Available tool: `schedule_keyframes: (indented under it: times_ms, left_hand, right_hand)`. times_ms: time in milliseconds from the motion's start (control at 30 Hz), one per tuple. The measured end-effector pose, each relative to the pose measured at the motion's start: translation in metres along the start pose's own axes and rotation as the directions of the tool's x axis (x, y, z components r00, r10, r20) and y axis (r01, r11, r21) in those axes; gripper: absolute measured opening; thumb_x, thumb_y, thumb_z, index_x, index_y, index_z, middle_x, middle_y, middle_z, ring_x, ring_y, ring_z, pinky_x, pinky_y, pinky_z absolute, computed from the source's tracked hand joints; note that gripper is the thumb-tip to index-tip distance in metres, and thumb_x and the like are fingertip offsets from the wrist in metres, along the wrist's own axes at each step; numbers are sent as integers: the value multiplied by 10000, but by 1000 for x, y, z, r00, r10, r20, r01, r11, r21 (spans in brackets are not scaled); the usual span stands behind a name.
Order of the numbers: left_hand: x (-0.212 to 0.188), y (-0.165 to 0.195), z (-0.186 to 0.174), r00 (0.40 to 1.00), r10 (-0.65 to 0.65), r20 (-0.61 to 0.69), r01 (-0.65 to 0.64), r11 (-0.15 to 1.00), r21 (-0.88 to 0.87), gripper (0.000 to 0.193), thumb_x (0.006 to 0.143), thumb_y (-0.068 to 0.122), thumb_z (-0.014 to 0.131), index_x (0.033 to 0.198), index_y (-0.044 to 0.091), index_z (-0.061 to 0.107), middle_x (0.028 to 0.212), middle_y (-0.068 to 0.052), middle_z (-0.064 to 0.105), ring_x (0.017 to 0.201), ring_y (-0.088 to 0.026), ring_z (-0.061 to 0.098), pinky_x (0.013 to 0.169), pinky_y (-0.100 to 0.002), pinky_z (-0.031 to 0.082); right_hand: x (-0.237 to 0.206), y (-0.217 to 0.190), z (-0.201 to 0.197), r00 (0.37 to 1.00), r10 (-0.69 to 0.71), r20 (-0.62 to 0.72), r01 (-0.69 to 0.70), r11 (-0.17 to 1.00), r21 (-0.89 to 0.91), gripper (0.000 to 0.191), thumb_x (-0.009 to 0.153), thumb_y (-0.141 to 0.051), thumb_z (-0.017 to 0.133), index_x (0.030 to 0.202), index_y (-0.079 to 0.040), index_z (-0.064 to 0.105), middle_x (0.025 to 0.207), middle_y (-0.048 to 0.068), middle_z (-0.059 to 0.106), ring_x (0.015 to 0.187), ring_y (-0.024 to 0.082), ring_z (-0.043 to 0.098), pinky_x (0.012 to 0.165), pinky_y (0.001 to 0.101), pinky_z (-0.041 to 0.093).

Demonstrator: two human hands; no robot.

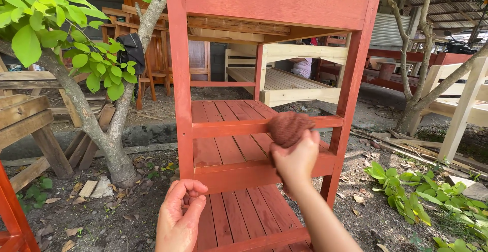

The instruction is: The person wipes a red wooden shelving unit with a brown cloth, moving methodically from the top shelf down to the lower shelves and side panels. The person uses the cloth to rub the surfaces, occasionally adjusting the cloth in hand.

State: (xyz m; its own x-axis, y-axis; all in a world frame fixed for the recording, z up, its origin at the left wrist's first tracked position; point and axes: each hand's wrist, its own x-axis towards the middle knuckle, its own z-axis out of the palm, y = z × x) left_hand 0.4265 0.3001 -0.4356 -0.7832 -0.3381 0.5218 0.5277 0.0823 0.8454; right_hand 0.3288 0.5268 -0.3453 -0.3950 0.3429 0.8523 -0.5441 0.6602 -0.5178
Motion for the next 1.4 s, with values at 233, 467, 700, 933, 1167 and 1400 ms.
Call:
schedule_keyframes:
  times_ms: [233, 467, 700, 933, 1167, 1400]
  left_hand:
    - [-4, 13, 14, 1000, 11, 27, -10, 999, -30, 110, 830, -13, 664, 918, 52, 671, 911, 10, 497, 789, -91, 490, 759, -243, 422]
    - [4, 4, -7, 1000, 5, -11, -5, 1000, -6, 127, 818, -45, 664, 909, 42, 685, 920, -4, 495, 828, -104, 465, 777, -259, 418]
    - [7, -16, -11, 1000, -8, 6, 8, 1000, -3, 165, 804, -80, 672, 914, 39, 705, 935, -19, 473, 827, -117, 443, 754, -260, 410]
    - [10, -15, -24, 999, -15, -35, 13, 999, -44, 162, 812, -71, 665, 920, 45, 697, 924, -10, 483, 806, -107, 458, 721, -250, 410]
    - [9, -1, -17, 994, -99, -36, 98, 995, -12, 158, 783, -77, 677, 880, 46, 694, 919, 3, 483, 783, -103, 463, 713, -244, 436]
    - [3, 8, -26, 998, -58, -28, 59, 998, 7, 140, 827, -58, 666, 906, 57, 678, 897, 8, 507, 763, -76, 515, 687, -224, 458]
  right_hand:
    - [-34, -72, 0, 904, -142, 403, 2, 944, 329, 607, 578, -112, 877, 1110, -48, 592, 1057, 157, 645, 1015, 331, 698, 905, 408, 570]
    - [47, 33, -84, 852, 515, 95, -519, 807, 281, 847, 751, -135, 824, 1394, -165, 275, 1229, 252, 564, 882, 499, 664, 713, 574, 577]
    - [60, 108, -54, 986, 136, -99, -151, 976, -156, 864, 802, -195, 869, 1449, 7, 332, 1360, 361, 393, 1203, 496, 509, 1058, 512, 443]
    - [9, 41, 10, 985, 173, -21, -173, 985, 20, 845, 797, -181, 802, 1405, 100, 287, 1324, 353, 373, 1173, 488, 493, 1038, 504, 433]
    - [-52, -44, 54, 997, 28, 77, -43, 979, 198, 886, 791, -171, 812, 1389, 161, 250, 1288, 350, 357, 1181, 464, 456, 1030, 503, 413]
    - [-88, -126, 70, 985, -9, 174, -40, 961, 274, 832, 781, -160, 837, 1345, 132, 299, 1287, 333, 371, 1171, 502, 476, 962, 514, 454]
